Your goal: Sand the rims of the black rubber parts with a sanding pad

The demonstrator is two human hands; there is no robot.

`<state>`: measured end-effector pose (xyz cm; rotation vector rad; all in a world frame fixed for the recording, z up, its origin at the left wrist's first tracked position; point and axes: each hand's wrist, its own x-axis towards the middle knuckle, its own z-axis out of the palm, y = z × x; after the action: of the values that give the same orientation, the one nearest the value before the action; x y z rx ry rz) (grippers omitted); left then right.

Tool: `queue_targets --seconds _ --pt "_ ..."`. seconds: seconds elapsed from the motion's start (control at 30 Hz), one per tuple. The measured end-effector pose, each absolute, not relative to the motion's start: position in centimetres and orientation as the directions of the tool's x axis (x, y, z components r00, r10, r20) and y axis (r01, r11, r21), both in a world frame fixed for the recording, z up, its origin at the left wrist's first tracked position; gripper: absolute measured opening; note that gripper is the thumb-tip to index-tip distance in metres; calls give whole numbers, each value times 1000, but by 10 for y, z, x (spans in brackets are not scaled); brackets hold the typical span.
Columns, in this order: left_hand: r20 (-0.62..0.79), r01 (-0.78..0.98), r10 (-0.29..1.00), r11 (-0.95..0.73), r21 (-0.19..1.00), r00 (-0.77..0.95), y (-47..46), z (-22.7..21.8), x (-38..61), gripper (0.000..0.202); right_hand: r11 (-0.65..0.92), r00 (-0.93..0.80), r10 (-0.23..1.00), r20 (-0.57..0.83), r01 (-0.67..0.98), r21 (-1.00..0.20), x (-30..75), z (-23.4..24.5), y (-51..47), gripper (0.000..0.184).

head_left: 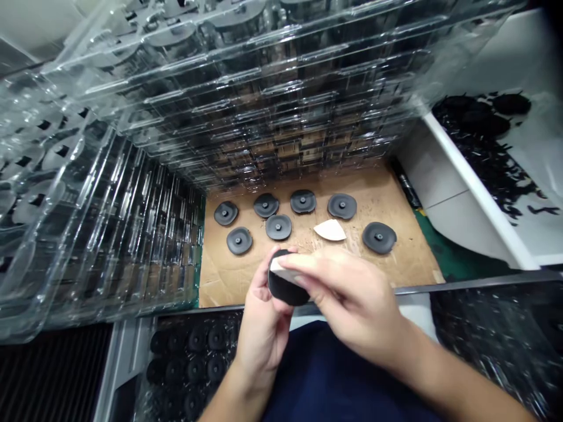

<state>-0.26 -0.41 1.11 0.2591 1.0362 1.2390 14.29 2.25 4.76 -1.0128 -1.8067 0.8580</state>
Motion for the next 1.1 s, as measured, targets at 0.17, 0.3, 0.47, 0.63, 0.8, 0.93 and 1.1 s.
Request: queue_targets --seconds 0.17,0.3,0.47,0.63,0.8,0.93,1.1 --pt "-494 -655 863 315 687 -104 -1 6 -8 61 74 -268 962 -45 418 -905 164 -6 17 23" --pt "-459 -636 879 281 719 -130 -2 3 -9 60 -11 -170 979 -111 503 -864 173 -44 11 24" --pt "-404 -620 901 226 751 -161 -2 5 1 58 51 -25 999 44 421 -906 150 7 20 26" --pt "-400 -580 891 214 786 -213 -4 8 3 61 351 -146 936 320 326 -878 122 51 19 25" --pt "-371 -585 897 172 793 -239 -7 7 -7 60 -50 -203 972 -117 307 -950 150 19 5 21" --pt "-385 -589 896 194 785 -219 -6 9 -7 62 -158 -46 982 -184 338 -928 167 7 4 24" --pt "-365 -607 916 197 770 -166 -9 12 -1 59 226 -66 974 217 384 -895 147 40 9 23"
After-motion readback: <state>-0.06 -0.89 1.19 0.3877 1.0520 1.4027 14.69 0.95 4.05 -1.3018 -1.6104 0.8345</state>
